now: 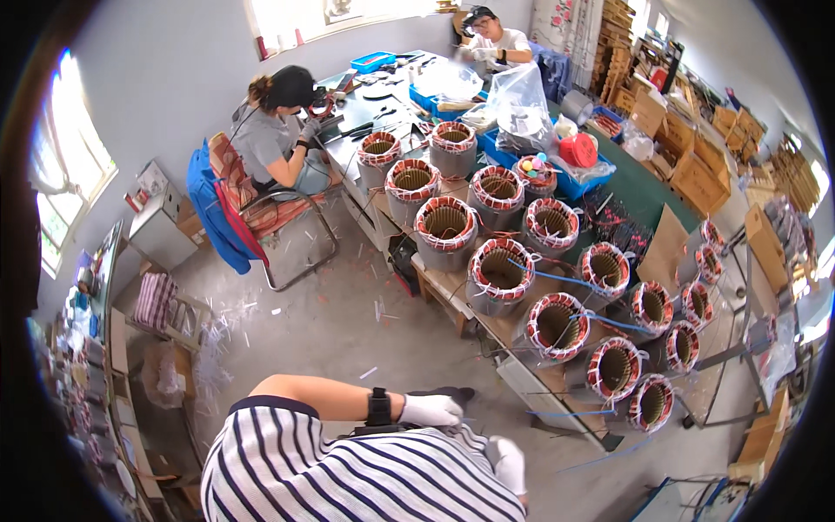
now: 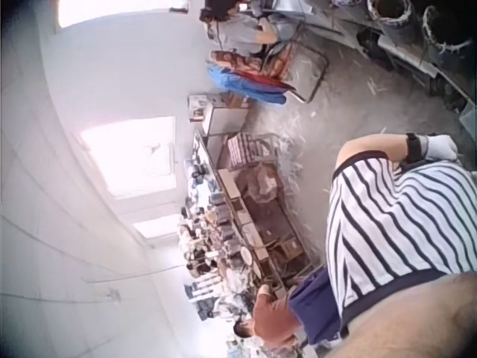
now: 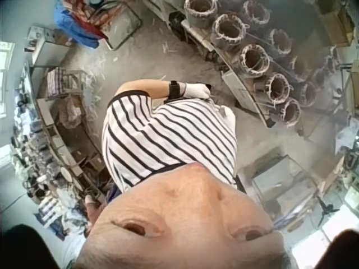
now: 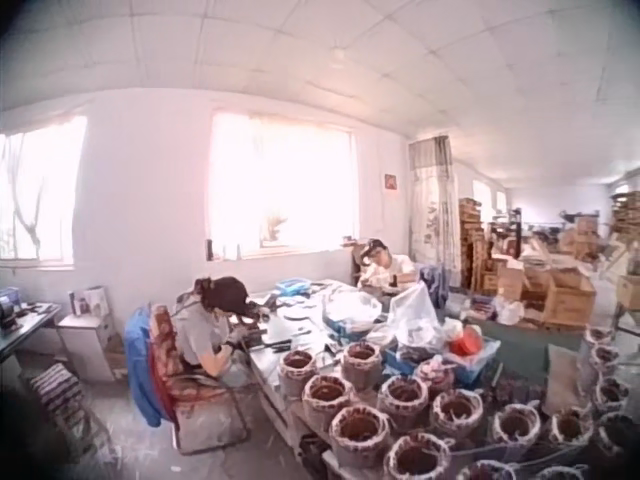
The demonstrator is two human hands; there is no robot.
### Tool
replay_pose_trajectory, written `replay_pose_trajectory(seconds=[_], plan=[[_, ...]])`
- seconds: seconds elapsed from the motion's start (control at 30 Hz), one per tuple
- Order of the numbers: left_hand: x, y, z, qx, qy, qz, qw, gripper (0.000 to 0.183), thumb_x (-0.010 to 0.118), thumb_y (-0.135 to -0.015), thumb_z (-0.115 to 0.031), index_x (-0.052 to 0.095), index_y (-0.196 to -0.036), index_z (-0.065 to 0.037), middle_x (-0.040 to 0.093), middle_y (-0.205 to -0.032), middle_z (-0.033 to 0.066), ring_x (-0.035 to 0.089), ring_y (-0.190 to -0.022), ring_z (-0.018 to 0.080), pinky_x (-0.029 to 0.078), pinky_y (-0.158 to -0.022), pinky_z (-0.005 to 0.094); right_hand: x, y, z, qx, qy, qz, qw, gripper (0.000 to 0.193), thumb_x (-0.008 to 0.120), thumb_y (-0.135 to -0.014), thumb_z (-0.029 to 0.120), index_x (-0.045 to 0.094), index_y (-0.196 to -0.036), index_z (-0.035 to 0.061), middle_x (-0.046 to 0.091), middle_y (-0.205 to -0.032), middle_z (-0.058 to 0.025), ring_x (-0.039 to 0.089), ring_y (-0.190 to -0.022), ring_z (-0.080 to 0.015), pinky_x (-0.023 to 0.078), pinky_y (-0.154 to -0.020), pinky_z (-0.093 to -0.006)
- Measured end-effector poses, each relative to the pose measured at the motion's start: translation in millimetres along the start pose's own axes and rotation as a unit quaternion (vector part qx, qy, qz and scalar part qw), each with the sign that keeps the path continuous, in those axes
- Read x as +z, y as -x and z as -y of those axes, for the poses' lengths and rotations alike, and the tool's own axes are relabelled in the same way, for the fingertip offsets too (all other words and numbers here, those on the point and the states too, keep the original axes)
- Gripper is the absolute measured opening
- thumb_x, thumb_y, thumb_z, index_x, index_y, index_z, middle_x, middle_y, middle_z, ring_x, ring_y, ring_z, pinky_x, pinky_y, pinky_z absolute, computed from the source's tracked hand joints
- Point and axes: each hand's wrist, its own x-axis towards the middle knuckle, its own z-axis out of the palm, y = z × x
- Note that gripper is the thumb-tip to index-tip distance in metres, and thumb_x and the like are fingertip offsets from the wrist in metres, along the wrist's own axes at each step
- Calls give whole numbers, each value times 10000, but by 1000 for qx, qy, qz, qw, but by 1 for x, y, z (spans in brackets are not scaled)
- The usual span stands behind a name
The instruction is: The person gathers a bundle of blue wires and uses a hand tool to strip the ends of the wires one by one while working at a fabrication table.
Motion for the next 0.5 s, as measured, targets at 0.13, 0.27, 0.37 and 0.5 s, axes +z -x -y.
replay_pose_trajectory(seconds=[0.13, 0.27, 0.37, 0.5], plan=[[-3, -8, -34, 54, -133, -136, 980, 256, 478, -850, -230, 629, -888, -27, 633, -835, 210, 608, -802, 376, 455, -737, 472, 114, 54, 176, -236, 155, 285, 916, 589, 572, -858, 407, 484, -1268, -7, 483, -1289, -120, 432, -1210, -203, 334, -1017, -335], [5, -25, 14, 218, -270, -87, 934, 287, 451, -914, -163, 585, -1149, -67, 628, -980, 175, 604, -942, 324, 472, -813, 398, 143, 28, 179, -278, 362, 366, 811, 490, 553, -816, 104, 456, -1277, -30, 470, -1287, -163, 449, -1208, -262, 330, -1024, -328], [-5, -5, -12, 10, -128, -28, 991, 288, 469, -859, -166, 625, -1044, -10, 631, -977, 199, 593, -955, 348, 462, -830, 412, 104, -21, 106, -261, 417, 194, 849, 368, 607, -836, 198, 572, -1144, 0, 585, -1128, -172, 561, -1054, -287, 432, -925, -344], [-2, -4, 24, 18, -164, -63, 984, 299, 512, -798, -240, 670, -895, -5, 656, -886, 220, 618, -841, 370, 468, -773, 426, -38, -66, -34, -99, 597, 68, 793, 237, 513, -863, 194, 644, -961, 23, 656, -904, -168, 633, -847, -296, 495, -771, -363]])
